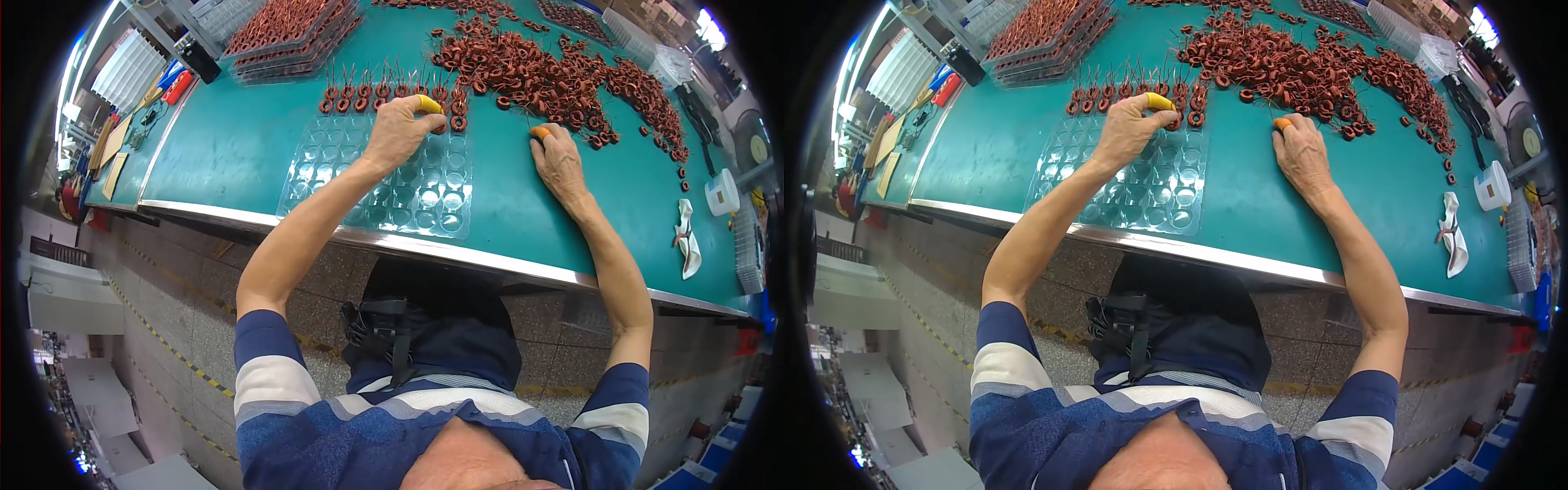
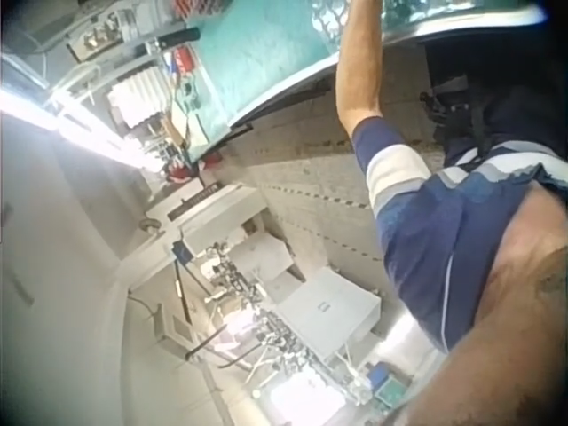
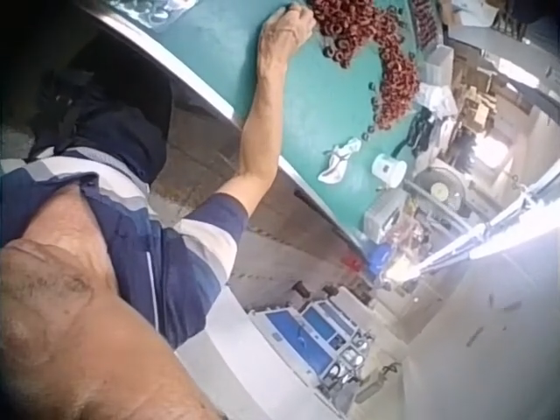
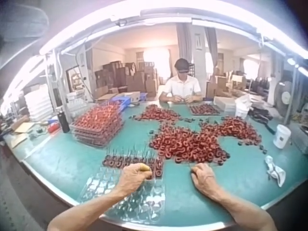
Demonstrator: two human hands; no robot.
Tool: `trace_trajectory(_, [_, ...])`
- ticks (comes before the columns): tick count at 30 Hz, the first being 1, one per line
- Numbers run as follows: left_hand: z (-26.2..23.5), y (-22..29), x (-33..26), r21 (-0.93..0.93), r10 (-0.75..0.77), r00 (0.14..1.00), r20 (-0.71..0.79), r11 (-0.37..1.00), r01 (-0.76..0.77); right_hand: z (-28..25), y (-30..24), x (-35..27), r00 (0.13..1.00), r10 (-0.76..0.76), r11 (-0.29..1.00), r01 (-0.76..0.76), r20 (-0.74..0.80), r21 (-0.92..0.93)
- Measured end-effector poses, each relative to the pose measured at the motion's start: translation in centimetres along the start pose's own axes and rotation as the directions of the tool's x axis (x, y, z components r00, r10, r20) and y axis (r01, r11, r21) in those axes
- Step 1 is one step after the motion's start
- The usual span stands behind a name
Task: Manually assembling small electronic inductor components and placing them into a plastic sorting tray at a factory workbench.
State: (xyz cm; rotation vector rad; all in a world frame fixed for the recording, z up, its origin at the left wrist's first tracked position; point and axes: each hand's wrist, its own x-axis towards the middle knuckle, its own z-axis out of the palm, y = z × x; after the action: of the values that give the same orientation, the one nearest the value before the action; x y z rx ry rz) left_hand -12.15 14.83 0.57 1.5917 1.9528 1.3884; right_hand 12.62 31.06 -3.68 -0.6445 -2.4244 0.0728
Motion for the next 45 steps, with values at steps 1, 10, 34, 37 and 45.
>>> trace_trajectory(1, [0.4, -0.6, 0.0, 0.004, -0.001, 1.0, 0.001, 1.0, 0.001, 0.0, -0.2, 0.1, 1.0, 0.005, 1.0, -0.005, -0.006, 0.011])
trace_trajectory(10, [2.7, 0.5, 0.1, -0.088, -0.048, 0.999, -0.008, 0.995, 0.047, -0.1, 0.0, -0.1, 1.0, 0.026, 0.999, -0.026, 0.015, 0.045])
trace_trajectory(34, [2.9, 5.6, -10.7, -0.338, -0.031, 0.986, 0.167, 0.937, 0.086, -4.6, -6.2, 0.6, 0.96, 0.084, 0.938, 0.015, -0.268, 0.346])
trace_trajectory(37, [4.2, 6.1, -10.3, -0.646, -0.096, 0.968, 0.234, 0.729, 0.228, -5.9, -10.2, -0.6, 0.968, 0.091, 0.889, 0.026, -0.233, 0.456])
trace_trajectory(45, [5.1, 8.1, -10.5, -0.846, 0.015, 0.985, 0.169, 0.516, 0.137, -7.1, -16.0, -3.6, 0.98, -0.13, 0.831, 0.189, -0.148, 0.523])
